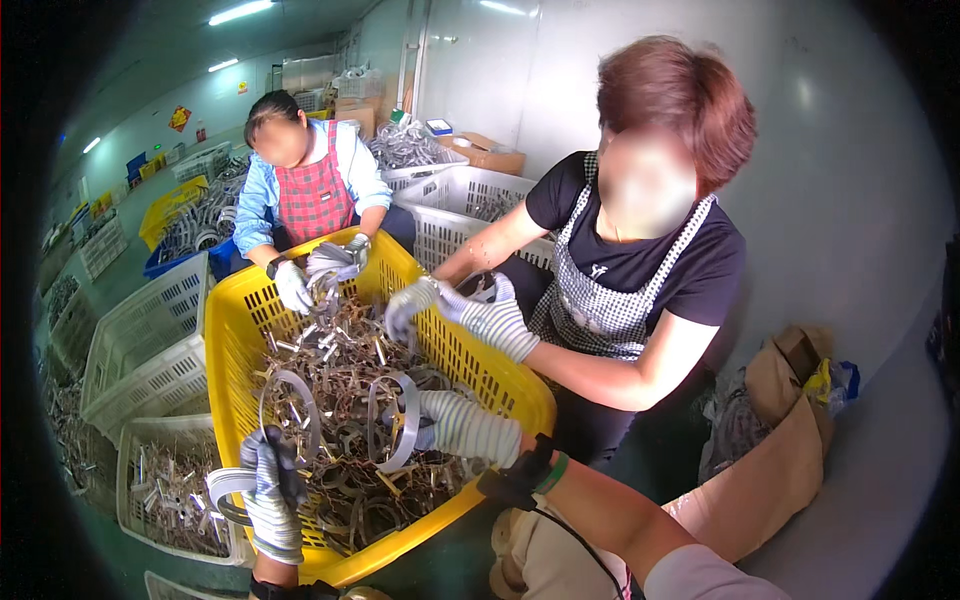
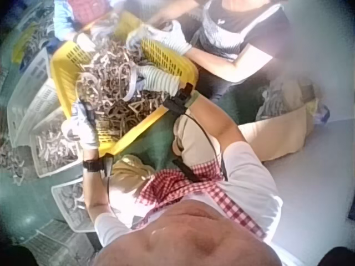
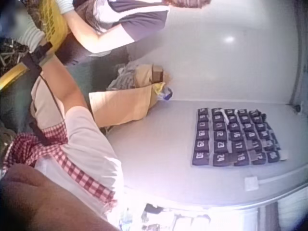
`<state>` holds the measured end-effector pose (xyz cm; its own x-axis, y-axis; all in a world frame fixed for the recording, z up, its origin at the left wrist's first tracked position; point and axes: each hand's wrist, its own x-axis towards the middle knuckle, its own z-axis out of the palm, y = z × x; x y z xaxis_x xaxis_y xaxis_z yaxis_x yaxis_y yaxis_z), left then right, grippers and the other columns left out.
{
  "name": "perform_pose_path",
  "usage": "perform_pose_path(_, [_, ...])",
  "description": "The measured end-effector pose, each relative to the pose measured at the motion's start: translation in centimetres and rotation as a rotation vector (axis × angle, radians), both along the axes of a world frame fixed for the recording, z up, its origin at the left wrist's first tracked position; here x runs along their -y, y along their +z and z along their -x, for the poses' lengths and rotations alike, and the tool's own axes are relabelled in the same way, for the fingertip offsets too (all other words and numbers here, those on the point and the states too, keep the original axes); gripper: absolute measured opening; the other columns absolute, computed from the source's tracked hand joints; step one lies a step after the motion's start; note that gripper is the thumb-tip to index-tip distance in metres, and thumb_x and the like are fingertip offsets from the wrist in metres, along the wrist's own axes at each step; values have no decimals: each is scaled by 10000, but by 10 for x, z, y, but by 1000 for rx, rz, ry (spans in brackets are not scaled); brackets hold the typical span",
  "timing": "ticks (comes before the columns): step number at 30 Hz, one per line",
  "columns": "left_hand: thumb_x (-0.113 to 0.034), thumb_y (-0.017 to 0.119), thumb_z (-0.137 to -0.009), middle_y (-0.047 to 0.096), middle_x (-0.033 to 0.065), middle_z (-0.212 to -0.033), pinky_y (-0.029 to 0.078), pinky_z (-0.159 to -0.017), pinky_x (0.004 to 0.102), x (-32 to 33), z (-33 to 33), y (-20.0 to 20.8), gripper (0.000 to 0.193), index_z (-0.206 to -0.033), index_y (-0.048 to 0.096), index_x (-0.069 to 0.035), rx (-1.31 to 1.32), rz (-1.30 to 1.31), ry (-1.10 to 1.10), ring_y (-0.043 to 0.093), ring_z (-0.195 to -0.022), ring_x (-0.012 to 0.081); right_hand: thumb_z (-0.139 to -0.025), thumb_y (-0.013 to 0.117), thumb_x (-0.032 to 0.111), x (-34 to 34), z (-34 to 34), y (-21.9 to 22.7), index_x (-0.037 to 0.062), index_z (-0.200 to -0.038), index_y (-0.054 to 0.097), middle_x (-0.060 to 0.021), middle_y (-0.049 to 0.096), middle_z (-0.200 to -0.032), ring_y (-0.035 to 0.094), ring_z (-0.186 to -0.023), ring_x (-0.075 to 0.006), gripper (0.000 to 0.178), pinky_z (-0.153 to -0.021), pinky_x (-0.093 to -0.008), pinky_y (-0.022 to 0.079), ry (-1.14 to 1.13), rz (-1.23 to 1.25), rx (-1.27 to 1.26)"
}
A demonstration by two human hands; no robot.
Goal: Sorting and grouping metal ring-like components from a large yellow basket into smaller containers or batches.
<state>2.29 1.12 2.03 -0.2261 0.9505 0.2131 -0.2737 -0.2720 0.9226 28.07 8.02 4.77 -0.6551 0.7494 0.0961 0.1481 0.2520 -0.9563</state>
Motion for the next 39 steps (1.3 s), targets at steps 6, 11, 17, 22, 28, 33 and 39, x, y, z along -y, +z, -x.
perform_pose_path(6, [-321, 482, -951, 448, -72, -680, 267, -381, 160, -2, 2, 8, 213, -1042, 529, -133, -87, 84, 23, 332, -455, 6, -825, 647, 145, -14, -9, -26, 39, -1119, 566, -113, 632, -969, 602, -912, -207, 323, -810, -333, 466, -94, -325, 61])
perform_pose_path(11, [-326, 471, -957, 416, -64, -662, 298, -401, 167, 3, 1, 18, 243, -1044, 527, -106, -6, 94, -34, 333, -471, 20, -847, 645, 171, -4, -7, -2, 25, -1168, 550, -107, 631, -1075, 594, -980, -174, 365, -842, -325, 467, 38, -168, 99])
perform_pose_path(17, [-336, 487, -948, 476, -49, -688, 327, -421, 176, 5, 1, 36, 289, -1050, 548, -73, -148, 50, -104, 373, -487, 25, -852, 639, 204, -21, 2, -21, 18, -1142, 562, -136, 659, -966, 643, -841, -245, 353, -755, -324, 492, 130, -508, 57])
perform_pose_path(22, [-270, 553, -923, 525, -42, -766, 385, -549, 181, 4, 6, 21, 224, -1039, 549, -79, -238, 0, -102, 438, -606, 37, -867, 621, 241, -19, 2, -7, 41, -1161, 563, -142, 661, -883, 643, -772, -263, 360, -711, -326, 497, 12, -373, 185])
perform_pose_path(28, [-122, 584, -891, 562, -17, -870, 427, -681, 213, 9, 3, 26, 86, -951, 543, -75, -275, -48, -35, 485, -754, 57, -868, 610, 267, -19, 2, -3, 79, -1144, 581, -145, 656, -858, 641, -741, -260, 335, -681, -331, 491, -84, -313, 324])
perform_pose_path(33, [-97, 573, -884, 565, -29, -821, 433, -681, 211, 17, -3, 26, 64, -942, 553, -76, -194, -44, 16, 496, -736, 58, -860, 610, 251, -17, 8, -13, 72, -1129, 586, -140, 658, -856, 636, -750, -294, 324, -679, -351, 489, -85, -782, 178])
perform_pose_path(39, [-145, 688, -785, 504, 30, -730, 407, -609, 297, 15, 5, 17, 154, -872, 574, -89, -841, -244, -32, 482, -640, 179, -846, 625, 253, 5, 8, -6, 37, -1034, 615, -115, 670, -858, 646, -786, -222, 287, -707, -320, 485, -102, -179, 149])
